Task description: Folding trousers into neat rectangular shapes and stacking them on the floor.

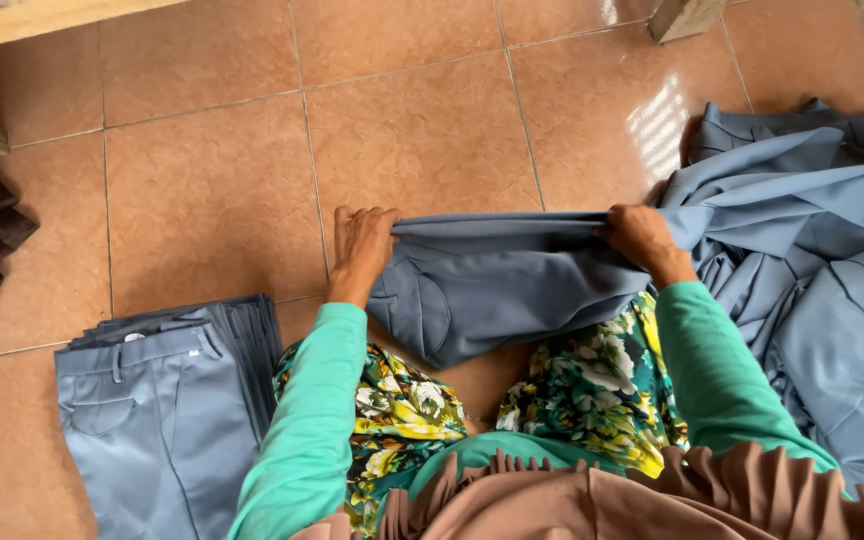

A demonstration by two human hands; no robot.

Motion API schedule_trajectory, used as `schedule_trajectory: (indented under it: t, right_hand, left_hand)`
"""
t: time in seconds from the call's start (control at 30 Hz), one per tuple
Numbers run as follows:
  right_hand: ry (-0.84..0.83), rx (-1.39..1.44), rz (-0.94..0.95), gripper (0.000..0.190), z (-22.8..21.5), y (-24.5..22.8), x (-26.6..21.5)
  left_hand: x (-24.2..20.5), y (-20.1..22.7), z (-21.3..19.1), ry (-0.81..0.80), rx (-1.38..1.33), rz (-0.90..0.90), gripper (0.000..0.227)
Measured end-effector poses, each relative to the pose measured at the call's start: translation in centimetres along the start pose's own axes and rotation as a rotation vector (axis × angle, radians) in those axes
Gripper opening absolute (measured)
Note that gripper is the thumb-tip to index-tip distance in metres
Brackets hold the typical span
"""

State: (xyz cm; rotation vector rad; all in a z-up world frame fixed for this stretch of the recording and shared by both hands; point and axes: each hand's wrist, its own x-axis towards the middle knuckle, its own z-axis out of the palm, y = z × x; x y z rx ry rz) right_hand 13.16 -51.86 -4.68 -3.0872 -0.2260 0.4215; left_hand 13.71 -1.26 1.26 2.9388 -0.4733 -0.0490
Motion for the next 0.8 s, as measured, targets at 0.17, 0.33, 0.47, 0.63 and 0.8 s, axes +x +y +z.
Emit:
schedule_trajectory:
  t: [0.17, 0.33, 0.47, 0.63, 0.8]
  right_hand:
    - [0.650, -0.129, -0.030, 0.013, -0.7, 9.8, 5.7]
    - [0.963, 0.160, -0.216, 0.035, -11.3, 0.7, 1.6]
    - [0.829, 0.291, -0.190, 0.019, -1.5, -5.0, 3.1]
    - [0.544, 0.205, -0.225, 0.017, 11.7, -14.2, 1.5]
    - [0.400, 0.170, -0.159, 0.016, 11.9, -18.8, -0.7]
  left_hand:
    - [3.8, 2.0, -8.9, 0.336, 0.066, 0.094, 0.028]
    - [1.2, 2.0, -16.8, 0.830, 0.131, 0.192, 0.038]
    - [-2.6, -6.3, -8.0, 0.700, 0.337, 0.086, 0.034]
    - [-10.6, -14.9, 7.9, 0.227, 0.541, -0.145, 0.019]
    - [-13.2, -11.9, 9.3, -0.476, 0.483, -0.586, 0.041]
